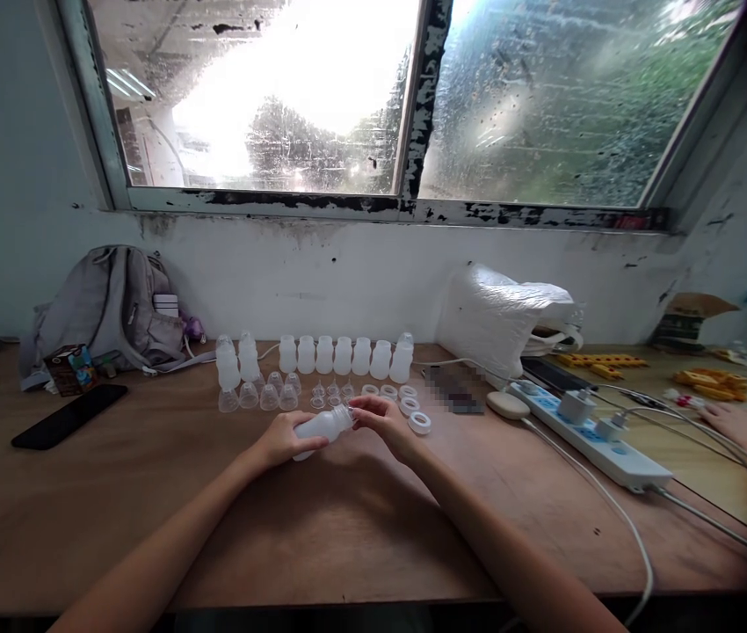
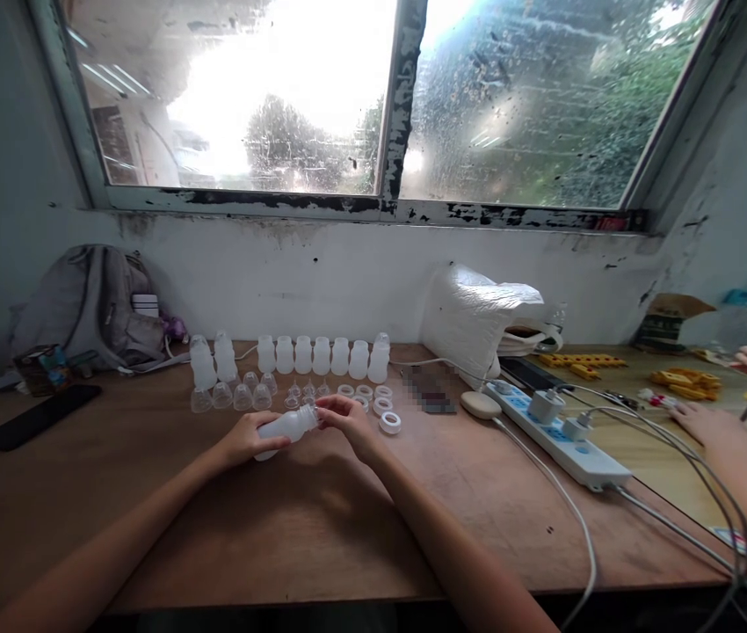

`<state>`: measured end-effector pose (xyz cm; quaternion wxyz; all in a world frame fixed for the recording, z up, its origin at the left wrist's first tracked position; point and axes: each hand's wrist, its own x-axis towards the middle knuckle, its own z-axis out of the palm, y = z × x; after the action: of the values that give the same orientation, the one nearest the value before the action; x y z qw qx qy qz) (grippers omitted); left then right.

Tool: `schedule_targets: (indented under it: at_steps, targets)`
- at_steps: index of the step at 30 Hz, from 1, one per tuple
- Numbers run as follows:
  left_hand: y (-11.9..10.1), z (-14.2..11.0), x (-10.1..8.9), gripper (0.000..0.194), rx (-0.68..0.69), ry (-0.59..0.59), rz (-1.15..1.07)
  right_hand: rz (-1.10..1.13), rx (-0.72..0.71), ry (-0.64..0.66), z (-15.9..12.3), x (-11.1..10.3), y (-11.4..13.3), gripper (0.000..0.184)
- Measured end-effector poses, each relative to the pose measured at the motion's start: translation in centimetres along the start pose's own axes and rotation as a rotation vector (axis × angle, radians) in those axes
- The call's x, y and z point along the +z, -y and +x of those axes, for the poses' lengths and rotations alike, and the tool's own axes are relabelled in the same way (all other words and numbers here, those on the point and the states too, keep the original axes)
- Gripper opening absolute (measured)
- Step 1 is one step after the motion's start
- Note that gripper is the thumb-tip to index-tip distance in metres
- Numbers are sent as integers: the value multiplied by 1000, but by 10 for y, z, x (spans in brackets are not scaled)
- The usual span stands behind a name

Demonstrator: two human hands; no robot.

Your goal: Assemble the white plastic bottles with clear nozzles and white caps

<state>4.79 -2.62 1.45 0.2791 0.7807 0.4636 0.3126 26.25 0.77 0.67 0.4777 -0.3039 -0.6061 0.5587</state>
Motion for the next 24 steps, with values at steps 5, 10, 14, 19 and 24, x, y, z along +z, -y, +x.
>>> schedule_targets:
  at_steps: [5, 10, 14, 19, 24]
  targets:
    - [4, 1, -1, 47, 28, 5, 73, -70, 2, 9, 1, 0, 2, 26]
    - [5, 0, -3, 48, 63, 19, 145, -176, 41, 7, 1, 2, 1, 30]
    - [3, -2, -4, 50, 87, 23, 194, -298, 56, -6, 1, 3, -2, 37]
    - [2, -4, -3, 53, 109, 35, 253, -575, -7, 9, 3, -1, -7, 46]
    - [6, -3, -5, 54, 109, 23, 277, -655, -51, 48, 2, -2, -5, 45]
